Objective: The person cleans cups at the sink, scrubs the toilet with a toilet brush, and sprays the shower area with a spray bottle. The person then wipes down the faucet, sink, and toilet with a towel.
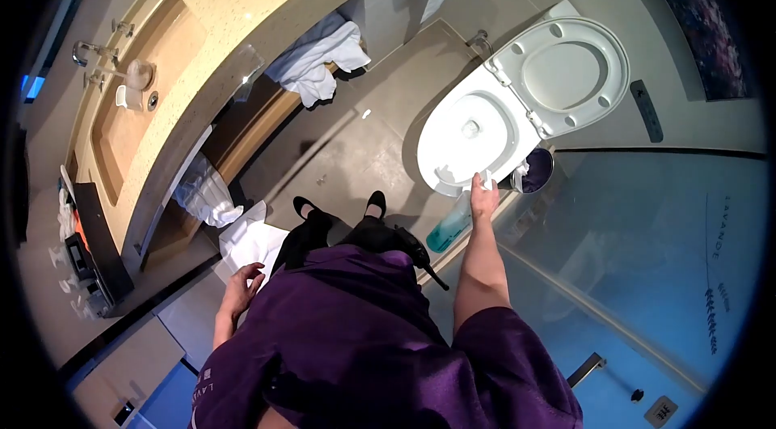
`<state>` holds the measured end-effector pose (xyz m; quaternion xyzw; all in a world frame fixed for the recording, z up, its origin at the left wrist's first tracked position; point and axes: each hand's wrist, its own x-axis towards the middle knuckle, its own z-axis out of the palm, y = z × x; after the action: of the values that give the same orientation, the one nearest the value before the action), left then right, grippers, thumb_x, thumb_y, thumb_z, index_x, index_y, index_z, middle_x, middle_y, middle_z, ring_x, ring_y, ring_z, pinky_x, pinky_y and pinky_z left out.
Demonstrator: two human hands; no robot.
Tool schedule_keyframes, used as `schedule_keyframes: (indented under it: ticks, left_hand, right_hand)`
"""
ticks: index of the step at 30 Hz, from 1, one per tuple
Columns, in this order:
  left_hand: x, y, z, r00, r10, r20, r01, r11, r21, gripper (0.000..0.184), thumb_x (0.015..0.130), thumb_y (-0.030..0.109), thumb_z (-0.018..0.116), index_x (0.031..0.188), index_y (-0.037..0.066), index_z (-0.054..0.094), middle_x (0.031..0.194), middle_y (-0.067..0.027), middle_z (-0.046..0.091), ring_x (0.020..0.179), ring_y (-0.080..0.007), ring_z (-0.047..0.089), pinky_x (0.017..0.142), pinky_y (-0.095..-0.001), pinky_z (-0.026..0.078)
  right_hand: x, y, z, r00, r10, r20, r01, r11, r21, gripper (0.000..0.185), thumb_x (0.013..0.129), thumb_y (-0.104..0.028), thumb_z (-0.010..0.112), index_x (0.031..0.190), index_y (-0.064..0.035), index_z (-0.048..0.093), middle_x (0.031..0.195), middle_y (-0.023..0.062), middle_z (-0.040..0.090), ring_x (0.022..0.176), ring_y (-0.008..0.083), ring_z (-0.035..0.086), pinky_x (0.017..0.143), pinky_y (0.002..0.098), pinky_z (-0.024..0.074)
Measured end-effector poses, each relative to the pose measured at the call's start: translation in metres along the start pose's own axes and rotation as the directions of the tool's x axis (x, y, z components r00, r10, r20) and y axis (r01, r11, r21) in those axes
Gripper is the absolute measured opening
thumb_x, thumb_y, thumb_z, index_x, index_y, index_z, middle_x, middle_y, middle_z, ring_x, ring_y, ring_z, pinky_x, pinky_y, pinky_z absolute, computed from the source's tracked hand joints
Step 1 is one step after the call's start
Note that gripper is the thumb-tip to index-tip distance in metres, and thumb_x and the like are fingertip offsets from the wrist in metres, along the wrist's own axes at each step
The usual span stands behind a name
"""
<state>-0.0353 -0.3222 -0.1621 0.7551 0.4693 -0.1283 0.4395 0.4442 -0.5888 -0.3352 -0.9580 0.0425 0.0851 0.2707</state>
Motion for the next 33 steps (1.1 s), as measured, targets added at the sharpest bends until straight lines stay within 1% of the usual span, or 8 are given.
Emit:
schedule_keyframes:
  ticks: [10, 11, 17, 20, 24, 27, 30, 33]
  left_hand:
    - [-0.021, -0.022, -0.007, 0.990, -0.043, -0.134, 0.043, 0.999, -0.001, 0.024, 0.081, 0.013, 0.062, 0.103, 0.003, 0.059, 0.087, -0.0142, 0.062, 0.078, -0.0235, 0.061, 0.071, -0.0329, 0.047]
    - [-0.023, -0.025, -0.008, 0.985, -0.063, -0.159, 0.060, 0.998, -0.028, 0.023, 0.081, 0.012, 0.062, 0.102, 0.003, 0.059, 0.084, -0.0142, 0.063, 0.077, -0.0234, 0.062, 0.071, -0.0329, 0.048]
    - [-0.034, -0.043, -0.015, 0.971, -0.146, -0.191, 0.140, 0.989, -0.046, 0.024, 0.084, 0.015, 0.060, 0.105, 0.005, 0.059, 0.086, -0.0121, 0.065, 0.080, -0.0201, 0.062, 0.070, -0.0314, 0.047]
    - [-0.040, -0.052, -0.017, 0.957, -0.178, -0.229, 0.160, 0.982, -0.096, 0.023, 0.084, 0.014, 0.059, 0.105, 0.004, 0.059, 0.082, -0.0100, 0.063, 0.078, -0.0185, 0.061, 0.069, -0.0303, 0.047]
    - [-0.050, -0.060, -0.021, 0.933, -0.225, -0.282, 0.182, 0.969, -0.169, 0.022, 0.085, 0.013, 0.057, 0.105, 0.004, 0.058, 0.077, -0.0063, 0.058, 0.075, -0.0146, 0.057, 0.069, -0.0278, 0.045]
    - [-0.059, -0.063, -0.035, 0.923, -0.260, -0.283, 0.213, 0.959, -0.187, 0.022, 0.087, 0.013, 0.055, 0.105, 0.001, 0.058, 0.081, -0.0041, 0.059, 0.076, -0.0120, 0.055, 0.071, -0.0260, 0.045]
    - [-0.070, -0.068, -0.058, 0.854, -0.271, -0.444, 0.146, 0.944, -0.296, 0.022, 0.089, 0.014, 0.053, 0.105, -0.001, 0.057, 0.086, -0.0033, 0.059, 0.080, -0.0109, 0.054, 0.074, -0.0243, 0.044]
    - [-0.081, -0.071, -0.097, 0.770, -0.225, -0.597, -0.025, 0.924, -0.381, 0.023, 0.091, 0.013, 0.050, 0.107, -0.003, 0.056, 0.090, -0.0037, 0.059, 0.085, -0.0112, 0.054, 0.078, -0.0234, 0.043]
  right_hand:
    - [-0.002, -0.016, 0.007, 0.999, 0.026, 0.038, -0.027, 0.999, 0.021, 0.055, 0.074, -0.047, 0.058, 0.099, 0.0021, 0.061, 0.096, 0.0232, 0.062, 0.095, 0.0383, 0.056, 0.085, 0.0414, 0.0425]
    - [-0.002, -0.020, 0.003, 0.994, 0.066, 0.090, -0.061, 0.997, -0.053, 0.049, 0.077, -0.039, 0.061, 0.104, 0.0017, 0.060, 0.096, 0.0169, 0.063, 0.090, 0.0278, 0.060, 0.082, 0.0363, 0.0436]
    - [-0.007, -0.016, 0.010, 0.996, -0.074, 0.044, 0.067, 0.988, 0.137, 0.050, 0.078, -0.042, 0.059, 0.100, 0.0025, 0.061, 0.088, 0.0164, 0.065, 0.083, 0.0284, 0.060, 0.078, 0.0378, 0.0444]
    - [0.006, -0.009, 0.013, 0.993, 0.010, 0.114, 0.002, 0.994, -0.105, 0.050, 0.078, -0.045, 0.058, 0.096, 0.0014, 0.062, 0.083, 0.0154, 0.065, 0.080, 0.0288, 0.061, 0.077, 0.0374, 0.0444]
    - [0.010, 0.001, 0.022, 0.996, 0.000, 0.086, 0.006, 0.997, -0.075, 0.053, 0.077, -0.049, 0.052, 0.099, -0.0017, 0.063, 0.096, 0.0206, 0.063, 0.093, 0.0373, 0.057, 0.084, 0.0416, 0.0425]
    - [0.003, -0.009, 0.018, 0.999, 0.030, 0.036, -0.025, 0.992, -0.128, 0.052, 0.078, -0.048, 0.052, 0.096, -0.0006, 0.063, 0.094, 0.0208, 0.063, 0.093, 0.0376, 0.057, 0.083, 0.0418, 0.0425]
    - [-0.016, -0.044, -0.001, 0.989, 0.125, 0.085, -0.098, 0.958, -0.269, 0.052, 0.078, -0.047, 0.052, 0.097, 0.0004, 0.062, 0.095, 0.0212, 0.062, 0.094, 0.0372, 0.057, 0.084, 0.0418, 0.0423]
    - [-0.023, -0.043, 0.004, 1.000, -0.003, -0.005, 0.001, 0.975, -0.222, 0.049, 0.080, -0.043, 0.051, 0.104, -0.0011, 0.060, 0.096, 0.0210, 0.062, 0.092, 0.0361, 0.058, 0.081, 0.0418, 0.0435]
